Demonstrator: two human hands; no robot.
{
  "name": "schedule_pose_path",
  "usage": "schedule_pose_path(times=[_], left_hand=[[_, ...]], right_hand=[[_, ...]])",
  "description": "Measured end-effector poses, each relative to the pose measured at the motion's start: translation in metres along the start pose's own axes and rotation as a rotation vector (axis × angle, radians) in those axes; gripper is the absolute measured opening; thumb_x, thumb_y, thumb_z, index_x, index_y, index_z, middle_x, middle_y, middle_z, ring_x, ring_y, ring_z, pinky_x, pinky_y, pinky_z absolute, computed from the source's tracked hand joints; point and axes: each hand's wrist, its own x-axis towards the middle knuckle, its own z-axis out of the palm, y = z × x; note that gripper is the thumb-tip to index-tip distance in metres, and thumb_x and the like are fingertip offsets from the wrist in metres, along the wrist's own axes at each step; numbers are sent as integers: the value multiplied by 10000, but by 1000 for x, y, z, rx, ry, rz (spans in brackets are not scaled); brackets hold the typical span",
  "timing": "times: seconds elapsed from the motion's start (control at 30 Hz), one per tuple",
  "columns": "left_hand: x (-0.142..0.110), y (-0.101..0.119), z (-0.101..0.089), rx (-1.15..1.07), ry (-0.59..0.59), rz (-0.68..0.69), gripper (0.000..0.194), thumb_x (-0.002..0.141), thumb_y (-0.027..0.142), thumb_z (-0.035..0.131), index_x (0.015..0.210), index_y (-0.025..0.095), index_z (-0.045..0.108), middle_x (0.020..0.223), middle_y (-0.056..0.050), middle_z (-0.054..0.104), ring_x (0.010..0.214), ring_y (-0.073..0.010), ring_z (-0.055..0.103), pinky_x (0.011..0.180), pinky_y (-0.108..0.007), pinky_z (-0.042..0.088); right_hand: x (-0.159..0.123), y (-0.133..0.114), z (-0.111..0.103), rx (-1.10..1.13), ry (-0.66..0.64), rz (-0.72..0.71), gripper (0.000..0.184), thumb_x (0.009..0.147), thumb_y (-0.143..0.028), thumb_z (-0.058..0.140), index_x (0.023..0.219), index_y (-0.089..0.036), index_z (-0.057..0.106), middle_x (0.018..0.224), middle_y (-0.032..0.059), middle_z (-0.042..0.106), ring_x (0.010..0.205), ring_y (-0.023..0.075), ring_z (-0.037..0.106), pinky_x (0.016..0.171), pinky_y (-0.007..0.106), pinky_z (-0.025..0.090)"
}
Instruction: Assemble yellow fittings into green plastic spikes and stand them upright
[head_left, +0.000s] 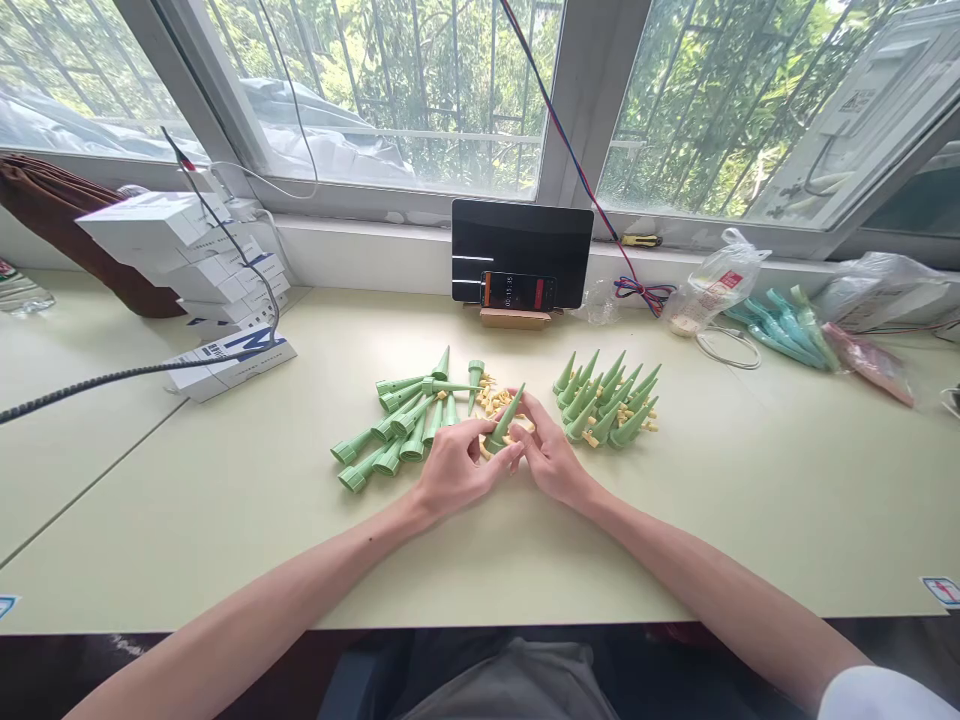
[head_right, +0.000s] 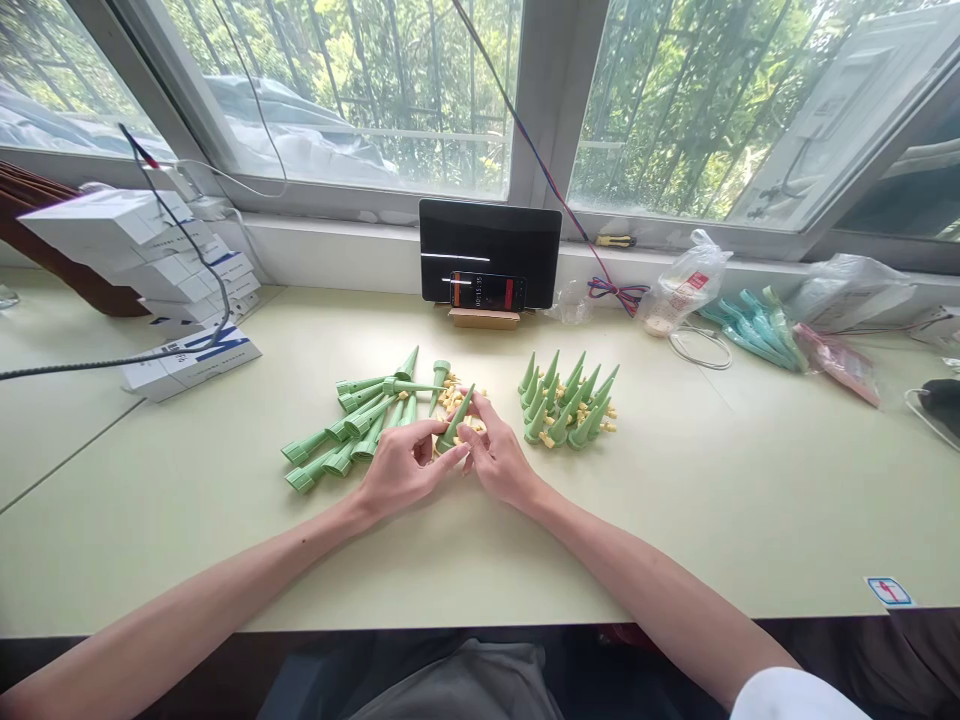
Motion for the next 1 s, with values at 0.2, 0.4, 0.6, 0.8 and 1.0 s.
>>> schedule_pose_path(times=[0.2, 0.4, 0.6, 0.8, 1.0], left_hand=[[0, 2, -1, -56, -32, 13, 332, 822, 435, 672, 905, 115, 697, 536, 66, 398, 468, -75, 344, 492, -227, 301], [0, 6, -3, -100, -91, -26, 360, 851, 462, 635, 955, 124, 703, 562, 52, 426, 495, -86, 356, 497, -233, 304], [1, 6, -4, -149, -113, -81, 408, 839, 484, 644, 1007, 116, 696, 602, 29, 482, 528, -98, 383, 514, -240, 321], [1, 7, -4, -240, -160, -154, 421, 836, 489, 653, 1028, 117, 698, 674, -9, 570, 555, -107, 417, 519, -242, 335], [0, 7, -4, -293, -185, -135, 360, 846, 474, 646, 998, 156, 721, 697, -11, 598, 561, -103, 418, 525, -233, 342]], right_hand=[[0, 0, 0, 11, 47, -7, 454, 977, -424, 519, 1404, -321, 402, 1212, 65, 569, 630, 91, 591, 480, 240, 578], [0, 1, 0, 71, 81, -18, 373, 948, -419, 572, 1273, -297, 434, 1138, 43, 584, 616, 89, 612, 443, 225, 558], [1, 1, -1, 116, 109, -16, 367, 910, -424, 623, 1194, -275, 446, 1100, 28, 599, 614, 91, 611, 444, 232, 556], [2, 1, -2, 179, 123, -6, 342, 879, -391, 676, 1110, -256, 464, 1049, 17, 605, 626, 93, 614, 450, 206, 498], [2, 1, -2, 180, 154, 1, 350, 854, -403, 700, 1059, -250, 461, 956, -5, 611, 605, 91, 574, 440, 198, 457]])
